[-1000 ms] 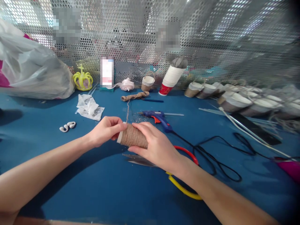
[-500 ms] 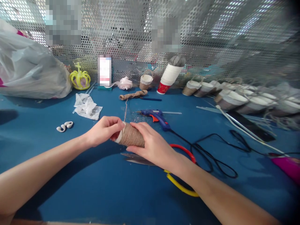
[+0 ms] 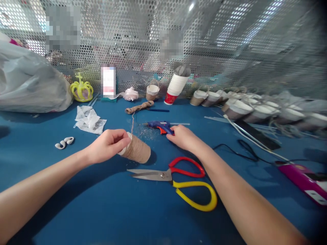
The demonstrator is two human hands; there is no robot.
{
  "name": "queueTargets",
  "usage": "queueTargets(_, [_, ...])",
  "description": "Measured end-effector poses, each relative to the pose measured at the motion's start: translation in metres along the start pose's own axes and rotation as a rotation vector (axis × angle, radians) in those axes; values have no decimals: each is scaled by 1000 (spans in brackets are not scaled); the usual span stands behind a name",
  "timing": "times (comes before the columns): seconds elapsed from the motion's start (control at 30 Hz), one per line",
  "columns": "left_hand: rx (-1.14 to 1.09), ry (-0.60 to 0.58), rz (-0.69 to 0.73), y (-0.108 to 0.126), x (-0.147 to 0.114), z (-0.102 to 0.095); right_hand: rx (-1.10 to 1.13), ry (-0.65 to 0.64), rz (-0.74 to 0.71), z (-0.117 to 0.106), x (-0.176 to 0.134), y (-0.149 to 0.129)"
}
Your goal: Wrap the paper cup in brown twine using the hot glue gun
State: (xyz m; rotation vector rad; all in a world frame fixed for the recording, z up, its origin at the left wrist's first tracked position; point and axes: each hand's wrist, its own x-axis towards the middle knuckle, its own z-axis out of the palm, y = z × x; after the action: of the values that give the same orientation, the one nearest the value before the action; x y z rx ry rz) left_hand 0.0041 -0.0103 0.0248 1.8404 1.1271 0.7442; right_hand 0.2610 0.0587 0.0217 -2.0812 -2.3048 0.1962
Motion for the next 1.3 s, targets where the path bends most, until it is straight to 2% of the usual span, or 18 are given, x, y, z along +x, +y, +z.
queueTargets(0.17, [-11, 0, -34, 0, 2, -2, 107, 16, 61, 8, 3, -2])
queueTargets(0.33, [-76, -11, -47, -2, 4, -3, 360, 29, 117, 3, 3, -1])
queueTargets(0.53, [-65, -12, 22, -2, 2, -1, 835, 76, 35, -27, -18, -9])
queueTargets(0.63, [-38, -40, 80, -2, 0, 0, 1194, -23, 4, -41, -38, -14])
queueTargets(0.77, [-9, -56, 99, -2, -1, 1, 1315, -98, -140, -43, -63, -20])
queueTargets(0.9, [0, -6, 86, -3, 1, 0, 1305, -262, -215, -36, -78, -24])
queueTargets(1.0, [-11, 24, 65, -3, 3, -3, 1197, -272, -236, -31, -84, -25])
queueTargets(1.13, [-79, 23, 38, 0, 3, -6, 933, -144, -255, -23, -95, -29])
queueTargets(1.3, [-155, 3, 6, 0, 2, -4, 628, 122, -373, -15, -105, -35])
